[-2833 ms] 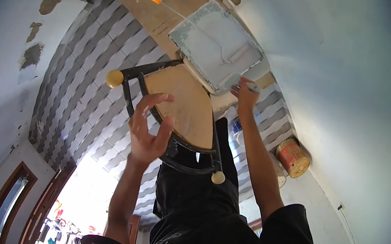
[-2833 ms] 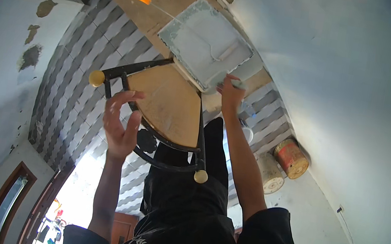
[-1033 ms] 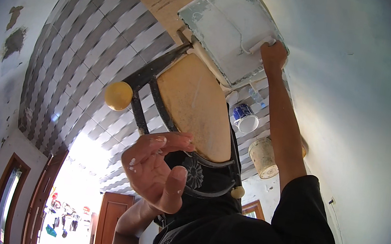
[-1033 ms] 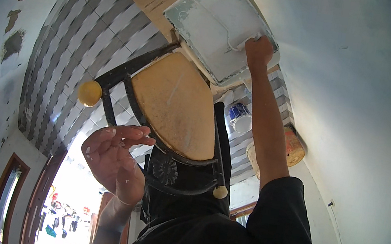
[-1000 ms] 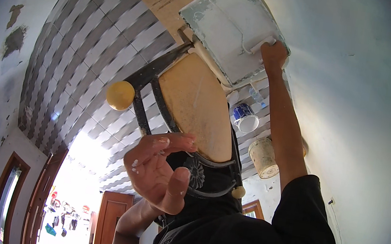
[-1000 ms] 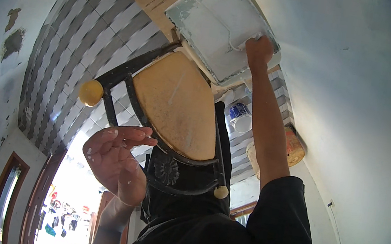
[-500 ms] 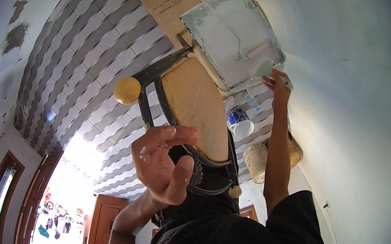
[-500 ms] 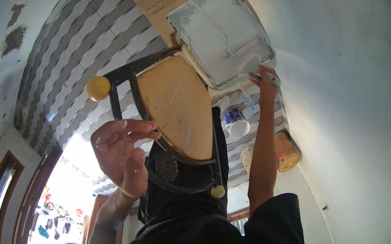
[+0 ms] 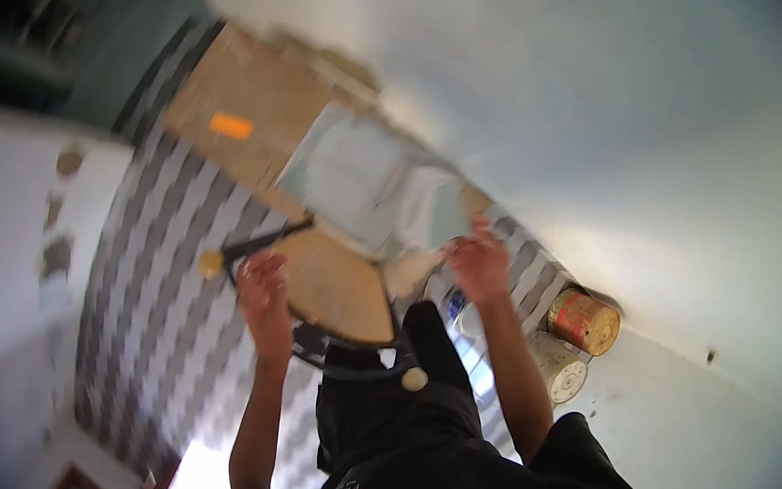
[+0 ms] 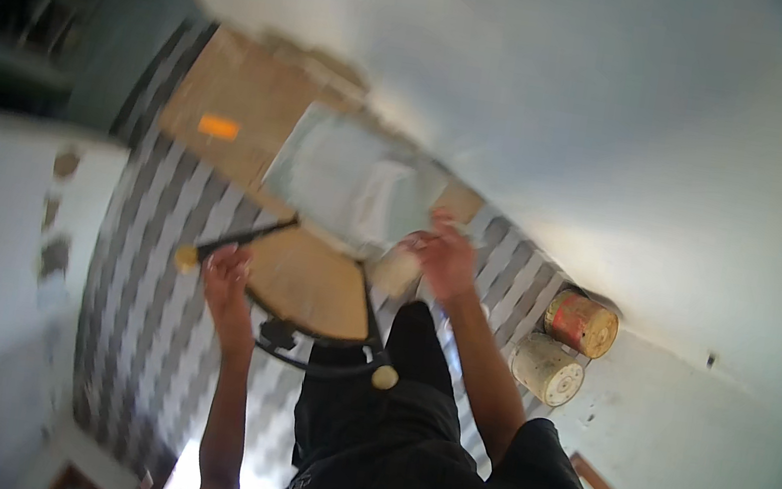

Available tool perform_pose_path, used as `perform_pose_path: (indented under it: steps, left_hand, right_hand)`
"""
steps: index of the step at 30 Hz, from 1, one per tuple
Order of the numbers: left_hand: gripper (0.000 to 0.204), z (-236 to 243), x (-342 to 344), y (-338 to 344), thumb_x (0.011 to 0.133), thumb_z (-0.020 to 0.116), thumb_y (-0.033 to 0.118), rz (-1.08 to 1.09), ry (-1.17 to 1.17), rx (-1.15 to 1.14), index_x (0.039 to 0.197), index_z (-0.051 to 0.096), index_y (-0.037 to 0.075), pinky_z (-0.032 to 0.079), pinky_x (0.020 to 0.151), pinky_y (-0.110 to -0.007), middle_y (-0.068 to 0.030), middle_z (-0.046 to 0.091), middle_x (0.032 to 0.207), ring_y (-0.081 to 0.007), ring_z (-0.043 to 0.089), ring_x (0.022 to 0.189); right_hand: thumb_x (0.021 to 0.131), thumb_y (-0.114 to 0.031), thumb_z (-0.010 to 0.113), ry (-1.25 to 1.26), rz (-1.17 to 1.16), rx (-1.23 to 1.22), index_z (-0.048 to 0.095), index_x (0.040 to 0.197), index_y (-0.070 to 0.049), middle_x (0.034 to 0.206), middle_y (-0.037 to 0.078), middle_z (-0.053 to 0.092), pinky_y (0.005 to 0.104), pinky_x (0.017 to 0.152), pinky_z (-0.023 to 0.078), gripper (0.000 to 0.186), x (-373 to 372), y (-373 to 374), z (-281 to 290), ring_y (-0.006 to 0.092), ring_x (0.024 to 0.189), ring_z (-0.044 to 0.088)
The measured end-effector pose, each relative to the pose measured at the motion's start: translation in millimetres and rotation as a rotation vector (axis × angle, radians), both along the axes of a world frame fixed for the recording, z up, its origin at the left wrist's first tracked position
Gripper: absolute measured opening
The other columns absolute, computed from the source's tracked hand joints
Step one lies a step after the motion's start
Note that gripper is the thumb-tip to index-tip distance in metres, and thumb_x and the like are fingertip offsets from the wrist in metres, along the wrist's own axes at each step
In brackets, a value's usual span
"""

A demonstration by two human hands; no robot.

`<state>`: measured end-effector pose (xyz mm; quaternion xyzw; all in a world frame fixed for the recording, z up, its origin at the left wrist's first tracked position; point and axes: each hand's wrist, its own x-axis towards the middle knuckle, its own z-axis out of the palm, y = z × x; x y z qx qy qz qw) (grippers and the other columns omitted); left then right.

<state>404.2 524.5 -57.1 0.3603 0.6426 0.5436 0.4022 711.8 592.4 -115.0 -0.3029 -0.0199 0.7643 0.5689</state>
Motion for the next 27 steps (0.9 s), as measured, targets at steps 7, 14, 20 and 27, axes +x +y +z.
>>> perform_pose_path:
  steps: [7, 14, 20, 27]
  left_hand:
    - [0.042, 19.8, 77.3, 15.3, 0.094, 0.048, 0.043, -0.065, -0.553, -0.132, 0.122, 0.053, 0.013, 0.046, 0.088, -0.040, -0.0074, 0.060, 0.118, -0.0237, 0.057, 0.109]
    - [0.060, 77.3, 278.6, 32.0, 0.091, 0.038, 0.050, -0.768, -1.250, -0.178, 0.141, 0.044, 0.015, 0.044, 0.096, -0.052, -0.0076, 0.051, 0.138, -0.0337, 0.048, 0.125]
    - [0.065, 111.4, 432.4, 10.5, 0.092, 0.033, 0.050, -0.834, -1.137, -0.367, 0.141, 0.041, 0.008, 0.040, 0.101, -0.052, -0.0152, 0.047, 0.140, -0.0364, 0.040, 0.133]
    - [0.072, 112.2, 575.3, -20.0, 0.090, 0.033, 0.054, -0.935, -1.256, -0.727, 0.144, 0.037, 0.006, 0.026, 0.111, -0.057, -0.0165, 0.038, 0.148, -0.0351, 0.035, 0.136]
  right_hand:
    - [0.097, -0.020, 0.052, 0.252, 0.107, 0.139, 0.047, 0.138, -0.009, 0.095, 0.010, 0.067, 0.0389, 0.088, 0.054, 0.043, 35.9, -32.9, 105.4, 0.0211, 0.086, 0.067]
    - [0.096, -0.021, 0.057, 0.408, -0.034, 0.134, 0.052, 0.132, -0.006, 0.104, 0.008, 0.066, 0.0352, 0.093, 0.052, 0.039, 141.5, -104.1, 132.6, 0.0197, 0.096, 0.064]
    - [0.094, -0.019, 0.060, 0.393, -0.330, 0.167, 0.060, 0.112, -0.002, 0.103, 0.011, 0.067, 0.0363, 0.097, 0.049, 0.025, 253.0, -181.9, 157.7, 0.0231, 0.098, 0.065]
    - [0.094, -0.022, 0.058, 0.274, -0.613, 0.202, 0.061, 0.103, -0.001, 0.097, 0.014, 0.070, 0.0403, 0.097, 0.049, 0.023, 376.3, -243.8, 160.0, 0.0265, 0.094, 0.067]
